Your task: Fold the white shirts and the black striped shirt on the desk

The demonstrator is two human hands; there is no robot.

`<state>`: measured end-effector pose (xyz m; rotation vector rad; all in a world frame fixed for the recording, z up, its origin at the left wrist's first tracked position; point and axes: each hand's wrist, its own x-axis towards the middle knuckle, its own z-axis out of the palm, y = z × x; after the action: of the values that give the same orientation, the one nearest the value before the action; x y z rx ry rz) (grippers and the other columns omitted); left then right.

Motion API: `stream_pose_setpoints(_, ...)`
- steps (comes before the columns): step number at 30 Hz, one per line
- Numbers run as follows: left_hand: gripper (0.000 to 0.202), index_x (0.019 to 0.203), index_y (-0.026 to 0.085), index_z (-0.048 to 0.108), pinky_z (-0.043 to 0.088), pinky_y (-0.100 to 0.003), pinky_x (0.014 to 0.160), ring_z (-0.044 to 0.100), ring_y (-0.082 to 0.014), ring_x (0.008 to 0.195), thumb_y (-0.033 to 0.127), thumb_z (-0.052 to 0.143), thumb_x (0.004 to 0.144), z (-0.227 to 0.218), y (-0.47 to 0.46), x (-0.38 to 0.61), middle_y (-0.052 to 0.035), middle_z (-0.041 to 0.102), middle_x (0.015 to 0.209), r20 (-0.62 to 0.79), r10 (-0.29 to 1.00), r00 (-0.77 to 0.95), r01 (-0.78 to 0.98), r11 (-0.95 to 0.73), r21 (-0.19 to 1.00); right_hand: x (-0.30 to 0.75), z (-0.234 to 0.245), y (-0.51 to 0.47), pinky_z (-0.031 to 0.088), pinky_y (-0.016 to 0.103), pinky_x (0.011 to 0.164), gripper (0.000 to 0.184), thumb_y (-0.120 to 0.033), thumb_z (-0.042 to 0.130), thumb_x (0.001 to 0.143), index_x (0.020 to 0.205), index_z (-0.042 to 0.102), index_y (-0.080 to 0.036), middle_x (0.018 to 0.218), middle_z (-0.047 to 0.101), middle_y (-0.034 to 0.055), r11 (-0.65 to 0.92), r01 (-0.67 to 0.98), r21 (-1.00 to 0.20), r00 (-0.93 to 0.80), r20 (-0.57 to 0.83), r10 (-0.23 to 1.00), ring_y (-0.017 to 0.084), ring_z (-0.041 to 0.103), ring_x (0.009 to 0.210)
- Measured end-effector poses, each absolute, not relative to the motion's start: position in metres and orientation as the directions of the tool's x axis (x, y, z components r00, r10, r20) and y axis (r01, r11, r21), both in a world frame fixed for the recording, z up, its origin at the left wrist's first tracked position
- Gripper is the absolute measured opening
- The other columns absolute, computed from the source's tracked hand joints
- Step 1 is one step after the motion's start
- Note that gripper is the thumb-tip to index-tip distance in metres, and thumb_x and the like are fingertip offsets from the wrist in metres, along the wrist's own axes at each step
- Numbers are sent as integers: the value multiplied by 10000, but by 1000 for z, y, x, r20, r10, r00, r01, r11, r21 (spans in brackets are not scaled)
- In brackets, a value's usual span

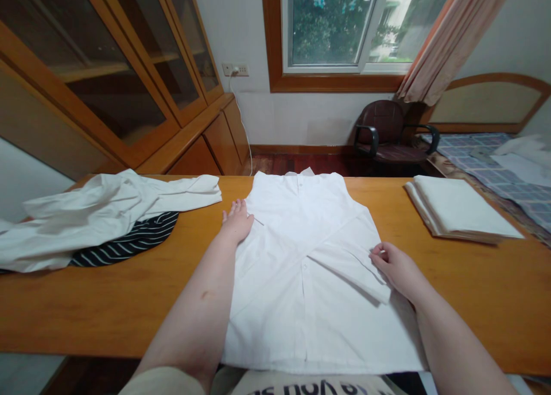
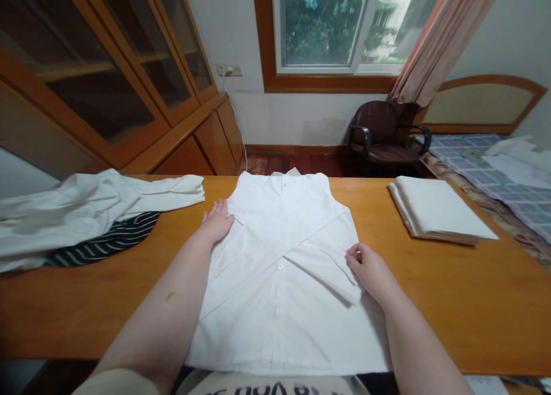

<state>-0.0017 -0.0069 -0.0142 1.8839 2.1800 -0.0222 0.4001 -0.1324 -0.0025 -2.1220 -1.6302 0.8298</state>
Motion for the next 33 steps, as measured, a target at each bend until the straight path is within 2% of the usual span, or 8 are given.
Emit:
stream_pose_setpoints(5, 735, 1481, 84, 175, 112, -539, 1129, 66, -276, 1426, 533, 189, 901, -18, -7, -1, -135, 100, 1548, -173, 975, -137, 972, 166, 166, 406, -6, -133, 324, 236, 477, 143, -350, 479, 779, 820, 514, -218, 630, 622, -14, -250, 807, -534, 141, -237, 961, 122, 504, 482)
stream_pose_setpoints(9, 740, 1475, 75, 195, 101, -547, 1126, 77, -286, 1426, 534, 231, 896, -20, -6, 2, -155, 116, 1543, -154, 976, -151, 972, 176, 158, 410, -6, -132, 358, 248, 522, 170, -383, 483, 798, 826, 530, -222, 675, 642, -4, -227, 831, -508, 113, -246, 963, 140, 551, 549)
stream_pose_setpoints(13, 709, 1439, 62, 290, 92, -565, 1119, 98, -321, 1420, 514, 294, 893, -20, -5, 3, -186, 197, 1524, -54, 985, -162, 975, 168, 147, 407, -2, -133, 369, 266, 538, 185, -407, 489, 809, 783, 542, -232, 697, 649, 7, -221, 890, -399, 123, -255, 959, 164, 576, 602)
stream_pose_setpoints(17, 654, 1446, 104, 279, 119, -468, 1137, 111, -274, 1424, 489, 287, 917, -20, -6, 5, -156, 166, 1541, 43, 999, 30, 980, -38, 194, 401, 2, -134, 425, 302, 609, 240, -444, 486, 819, 799, 574, -221, 775, 663, 54, -169, 925, -340, 150, -83, 985, 201, 603, 693)
stream_pose_setpoints(20, 618, 1468, 162, 236, 136, -408, 1138, 133, -227, 1423, 471, 256, 933, -22, -8, 9, -111, 186, 1545, -20, 985, 171, 959, -162, 232, 393, 0, -136, 460, 363, 821, 303, -432, 461, 853, 972, 608, -195, 995, 669, 113, 16, 932, -362, 20, 97, 995, 245, 615, 929)
stream_pose_setpoints(22, 637, 1467, 181, 247, 122, -421, 1138, 112, -239, 1425, 495, 298, 916, -22, -8, 12, -101, 179, 1546, -82, 979, 185, 963, -164, 213, 385, -4, -138, 416, 404, 960, 382, -433, 457, 872, 1143, 581, -194, 1226, 597, 133, 177, 913, -368, -141, 123, 982, 266, 545, 1137)
stream_pose_setpoints(25, 686, 1471, 195, 245, 104, -450, 1137, 78, -258, 1427, 528, 359, 883, -23, -10, 16, -101, 127, 1553, -144, 977, 155, 977, -131, 166, 378, -12, -139, 323, 457, 1068, 507, -468, 459, 881, 1325, 485, -223, 1445, 410, 117, 308, 893, -329, -312, 42, 949, 272, 376, 1324)
stream_pose_setpoints(33, 710, 1485, 195, 210, 86, -464, 1139, 39, -260, 1429, 555, 321, 883, -27, -12, 15, -108, 82, 1556, -159, 980, 124, 985, -102, 139, 393, -24, -138, 224, 505, 1113, 584, -514, 382, 913, 1436, 357, -254, 1519, 256, 77, 240, 942, -233, -267, -94, 959, 270, 203, 1400)
